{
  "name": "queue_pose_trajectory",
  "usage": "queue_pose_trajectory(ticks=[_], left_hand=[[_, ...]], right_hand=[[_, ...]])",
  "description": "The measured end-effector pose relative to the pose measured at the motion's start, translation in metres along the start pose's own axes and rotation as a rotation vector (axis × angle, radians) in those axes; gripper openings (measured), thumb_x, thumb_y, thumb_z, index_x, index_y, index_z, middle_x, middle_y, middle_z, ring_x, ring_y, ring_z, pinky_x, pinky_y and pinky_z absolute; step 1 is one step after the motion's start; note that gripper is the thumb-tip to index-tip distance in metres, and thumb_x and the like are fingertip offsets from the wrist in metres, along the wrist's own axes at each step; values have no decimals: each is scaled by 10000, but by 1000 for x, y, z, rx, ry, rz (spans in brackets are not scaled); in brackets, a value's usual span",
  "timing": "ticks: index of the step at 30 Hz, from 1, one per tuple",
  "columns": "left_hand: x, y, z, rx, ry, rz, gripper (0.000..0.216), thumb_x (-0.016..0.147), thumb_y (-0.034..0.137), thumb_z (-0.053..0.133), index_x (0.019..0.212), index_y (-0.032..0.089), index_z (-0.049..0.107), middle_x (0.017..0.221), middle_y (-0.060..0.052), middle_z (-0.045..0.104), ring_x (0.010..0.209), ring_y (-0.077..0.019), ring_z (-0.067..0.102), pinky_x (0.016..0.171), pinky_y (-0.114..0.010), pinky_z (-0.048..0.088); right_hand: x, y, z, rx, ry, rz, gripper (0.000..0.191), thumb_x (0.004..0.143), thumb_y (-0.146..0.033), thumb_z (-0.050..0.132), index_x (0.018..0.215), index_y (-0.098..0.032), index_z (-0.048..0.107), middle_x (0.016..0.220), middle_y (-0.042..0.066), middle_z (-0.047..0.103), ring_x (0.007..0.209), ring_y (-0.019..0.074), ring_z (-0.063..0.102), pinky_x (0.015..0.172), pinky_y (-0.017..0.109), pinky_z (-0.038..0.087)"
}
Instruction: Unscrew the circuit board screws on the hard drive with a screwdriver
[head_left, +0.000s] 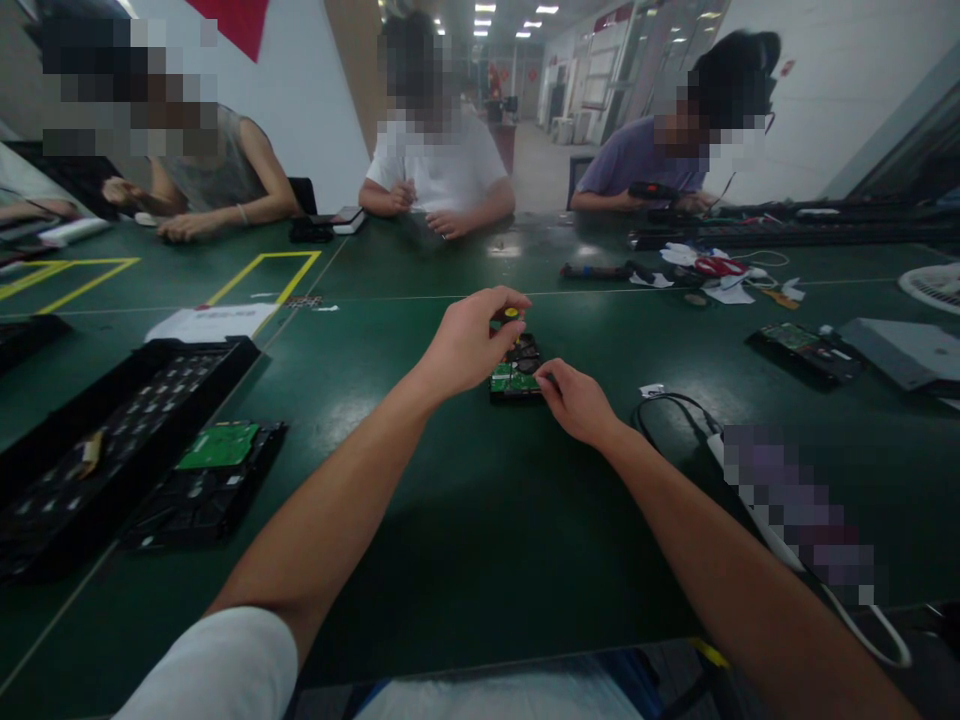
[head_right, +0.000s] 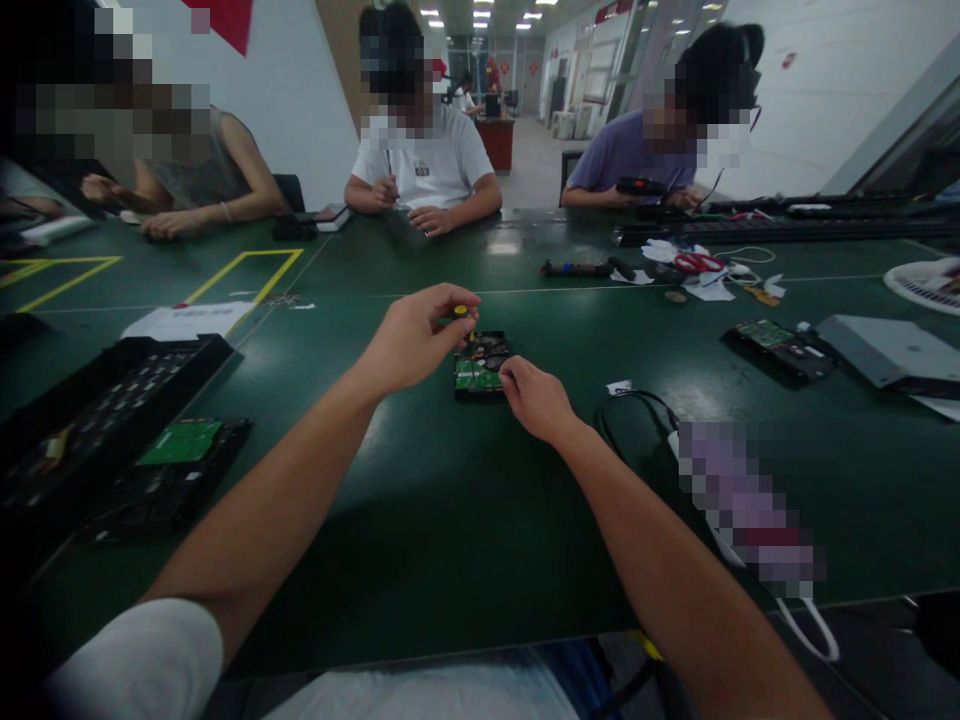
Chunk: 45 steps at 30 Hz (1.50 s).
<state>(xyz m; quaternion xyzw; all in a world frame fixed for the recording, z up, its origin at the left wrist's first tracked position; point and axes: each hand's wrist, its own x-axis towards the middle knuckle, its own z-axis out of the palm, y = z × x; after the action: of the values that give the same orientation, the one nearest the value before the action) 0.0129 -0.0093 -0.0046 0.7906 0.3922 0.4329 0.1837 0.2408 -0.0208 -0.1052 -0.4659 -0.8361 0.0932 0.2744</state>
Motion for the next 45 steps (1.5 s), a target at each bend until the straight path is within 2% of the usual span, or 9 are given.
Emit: queue_pose_trajectory(ticks=[3,10,15,33,36,39,42,45], left_hand=[[-1,1,2,-21,-33,-26,265,957,158,584,1197,192,693,1160,-64,741,809,-126,697,739,-272,596],[-1,1,0,36,-33,4,285,929,135,613,1188,200,714,1149,-65,749,1014,-186,695,884,-330,592],[0,3,0,36,-26,3,282,928,140,616,1184,203,715,1171,-68,751,1035,-195,699,910,-348,591],[0,5,-2,27,-6,-3,258,934,167,632,1171,203,726,1147,-69,752,990,-185,710,878,-333,605],[0,5,-3,24,0,3,251,934,162,634,1165,204,723,1146,-64,750,1006,-186,708,876,-328,605],[0,5,-1,6,17,13,260,935,155,626,1174,209,716,1154,-59,746,1016,-185,704,868,-324,608],[-1,8,4,-38,56,49,263,940,157,621,1183,212,707,1178,-57,738,1037,-180,697,863,-311,607],[-3,15,9,-84,42,95,231,943,173,636,1161,206,706,1175,-58,734,1048,-176,697,878,-305,600]], right_hand=[[0,0,1,1,9,-3,150,1063,-309,451,1098,-224,570,993,75,703,838,235,655,743,345,443],[0,10,2,14,193,2,152,1051,-302,460,1084,-220,584,1139,116,695,900,237,654,814,376,488],[0,17,5,15,164,-34,62,993,-254,546,983,-220,596,1129,111,696,886,233,642,819,378,501],[0,18,4,45,99,-4,101,973,-253,556,974,-219,651,1077,91,721,895,233,646,822,379,504],[1,18,3,42,120,-9,117,984,-256,540,983,-221,652,1063,90,718,930,242,650,848,387,503],[1,14,-1,26,211,-2,132,997,-259,522,987,-213,646,1044,99,706,928,246,649,858,391,500],[-1,1,-8,33,320,2,184,1023,-316,521,1101,-201,640,1092,103,690,796,208,630,799,376,510],[-4,-15,-13,61,328,-46,349,1018,-410,572,1304,-210,588,1164,110,683,776,198,636,771,365,525]])
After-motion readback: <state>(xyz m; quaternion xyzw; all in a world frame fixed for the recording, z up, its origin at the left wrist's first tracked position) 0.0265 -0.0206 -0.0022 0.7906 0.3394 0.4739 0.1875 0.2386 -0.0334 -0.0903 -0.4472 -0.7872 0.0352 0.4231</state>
